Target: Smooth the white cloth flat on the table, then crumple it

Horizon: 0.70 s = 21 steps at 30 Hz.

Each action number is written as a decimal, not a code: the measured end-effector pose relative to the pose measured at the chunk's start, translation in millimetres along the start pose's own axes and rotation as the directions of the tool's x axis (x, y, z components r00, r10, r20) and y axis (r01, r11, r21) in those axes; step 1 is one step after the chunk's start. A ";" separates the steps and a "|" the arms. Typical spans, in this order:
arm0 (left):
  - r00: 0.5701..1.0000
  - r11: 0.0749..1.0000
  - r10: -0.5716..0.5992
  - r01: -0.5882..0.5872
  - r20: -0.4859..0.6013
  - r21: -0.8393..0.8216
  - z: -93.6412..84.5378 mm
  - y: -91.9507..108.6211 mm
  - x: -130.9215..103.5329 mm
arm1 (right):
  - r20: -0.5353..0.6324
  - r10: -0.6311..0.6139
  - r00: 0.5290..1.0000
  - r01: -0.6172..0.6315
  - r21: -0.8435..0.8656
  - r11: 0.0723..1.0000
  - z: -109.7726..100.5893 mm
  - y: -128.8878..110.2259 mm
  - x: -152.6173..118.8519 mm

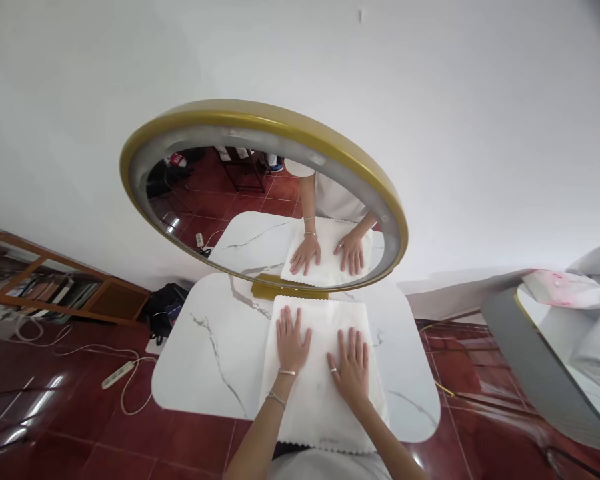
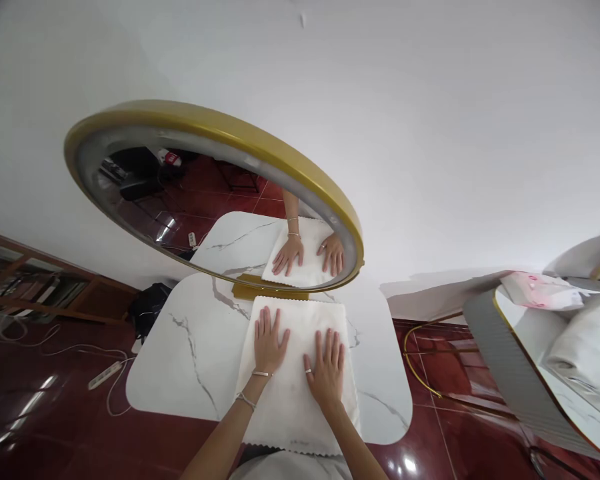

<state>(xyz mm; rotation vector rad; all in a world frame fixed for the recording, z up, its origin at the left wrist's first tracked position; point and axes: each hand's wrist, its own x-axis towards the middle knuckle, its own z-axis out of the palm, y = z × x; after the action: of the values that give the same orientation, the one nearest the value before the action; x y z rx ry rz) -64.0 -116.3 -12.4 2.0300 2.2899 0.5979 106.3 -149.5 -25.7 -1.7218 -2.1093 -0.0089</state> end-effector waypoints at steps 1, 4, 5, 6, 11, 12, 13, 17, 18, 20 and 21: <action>1.000 1.000 -0.012 0.012 -0.006 0.013 -4.3 -12.4 -0.5 | 0.005 -0.010 1.000 0.010 0.008 1.000 1.9 -11.3 1.3; 0.999 0.998 -0.046 0.047 -0.024 0.046 -15.3 -47.4 2.3 | 0.017 -0.039 0.999 0.038 0.026 0.999 9.3 -44.2 9.7; 0.998 0.997 -0.054 0.056 -0.025 0.056 -18.4 -57.8 4.3 | 0.020 -0.046 0.999 0.045 0.029 0.999 12.6 -54.2 13.3; 0.998 0.996 -0.061 0.062 -0.024 0.065 -21.1 -67.5 6.7 | 0.023 -0.051 0.998 0.051 0.030 0.998 16.1 -63.6 16.9; 0.998 0.995 -0.059 0.060 -0.005 0.078 -32.0 -109.8 22.3 | 0.009 -0.047 0.999 0.047 0.024 0.999 36.3 -104.1 32.4; 0.998 0.995 -0.056 0.056 -0.001 0.077 -33.9 -118.1 25.7 | 0.006 -0.049 0.999 0.048 0.023 0.999 40.3 -112.0 35.3; 0.998 0.996 -0.055 0.055 0.002 0.076 -36.0 -126.6 29.0 | 0.004 -0.054 0.999 0.054 0.023 0.998 44.0 -120.1 38.4; 0.998 0.995 -0.062 0.061 0.010 0.079 -44.8 -163.3 41.6 | 0.000 -0.102 0.995 0.102 0.028 0.994 57.2 -155.3 52.5; 0.998 0.995 -0.063 0.062 0.012 0.081 -47.3 -173.0 44.7 | -0.002 -0.113 0.994 0.113 0.028 0.993 60.1 -164.5 56.4; 0.998 0.995 -0.062 0.061 0.015 0.083 -52.2 -192.3 51.3 | -0.003 -0.134 0.991 0.134 0.027 0.991 66.2 -182.7 64.7; 0.998 0.995 -0.062 0.061 0.017 0.083 -54.6 -201.7 55.0 | 0.000 -0.145 0.989 0.145 0.029 0.989 69.6 -191.5 69.3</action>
<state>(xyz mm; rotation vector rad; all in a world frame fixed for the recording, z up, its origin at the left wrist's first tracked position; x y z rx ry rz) -278.9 -93.9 -9.0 1.9815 2.3946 0.4859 -105.3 -111.3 -18.8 -1.5490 -2.2211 -0.0187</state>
